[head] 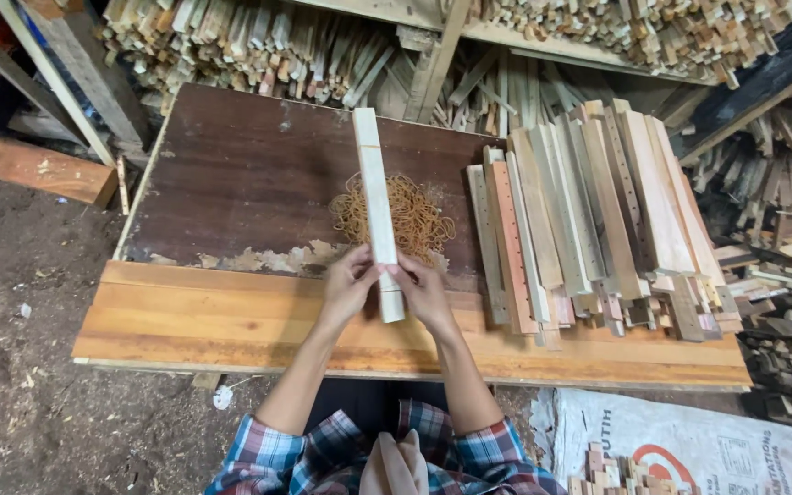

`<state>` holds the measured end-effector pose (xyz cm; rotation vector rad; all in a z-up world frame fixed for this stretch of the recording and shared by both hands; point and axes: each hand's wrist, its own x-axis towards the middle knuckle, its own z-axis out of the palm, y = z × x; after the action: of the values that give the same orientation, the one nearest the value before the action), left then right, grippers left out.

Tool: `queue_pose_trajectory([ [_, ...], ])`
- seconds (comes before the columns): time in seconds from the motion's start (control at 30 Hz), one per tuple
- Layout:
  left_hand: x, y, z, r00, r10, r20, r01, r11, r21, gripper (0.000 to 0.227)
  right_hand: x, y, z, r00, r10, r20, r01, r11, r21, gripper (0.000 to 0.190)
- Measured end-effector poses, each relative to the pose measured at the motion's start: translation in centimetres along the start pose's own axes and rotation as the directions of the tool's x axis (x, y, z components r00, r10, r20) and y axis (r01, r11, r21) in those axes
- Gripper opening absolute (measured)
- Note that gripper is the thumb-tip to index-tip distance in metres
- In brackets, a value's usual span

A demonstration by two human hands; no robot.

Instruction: Wrapping rubber bands around wooden slats to prepare or bundle them

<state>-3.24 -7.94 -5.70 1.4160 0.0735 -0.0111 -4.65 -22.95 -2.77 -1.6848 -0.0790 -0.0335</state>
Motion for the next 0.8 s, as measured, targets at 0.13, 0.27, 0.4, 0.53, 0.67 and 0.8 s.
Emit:
queue_pose_trajectory([
  [0.13, 0.7, 2.9, -6.8, 0.997, 0.077, -0.014, -0.076, 0.996, 0.055, 0.065, 1.3, -3.6, 7.3, 0.995, 0.038, 0.091, -0.049, 0.991, 0.122, 0.047],
  [0.27, 4.9, 2.4, -16.8, 0.987, 0.118, -0.112, -0.043, 0.854, 0.518, 0.051, 6.2, -1.1, 16.9, 0.974, 0.198, 0.108, -0.188, 0.977, -0.101, 0.048],
  [0.4, 9.9, 2.5, -25.0, 0.97, 0.005, -0.244, 0.166, 0.717, 0.677, 0.041, 11.3, 3.3, 26.4, 0.961, 0.259, 0.092, -0.236, 0.949, -0.207, 0.044],
  [0.53, 16.3, -0.9, -32.5, 0.949, 0.003, -0.316, 0.236, 0.658, 0.715, 0.039, 15.5, 4.4, 31.7, 0.945, 0.303, 0.121, -0.263, 0.927, -0.267, 0.048],
  [0.67, 20.0, -1.5, -37.6, 0.946, -0.068, -0.318, 0.263, 0.733, 0.627, 0.04, 18.4, 4.4, 35.8, 0.936, 0.316, 0.156, -0.266, 0.923, -0.277, 0.048],
  [0.8, 18.9, 1.2, -39.7, 0.968, -0.09, -0.235, 0.206, 0.817, 0.539, 0.045, 20.5, 5.5, 38.5, 0.938, 0.299, 0.176, -0.234, 0.919, -0.317, 0.046],
])
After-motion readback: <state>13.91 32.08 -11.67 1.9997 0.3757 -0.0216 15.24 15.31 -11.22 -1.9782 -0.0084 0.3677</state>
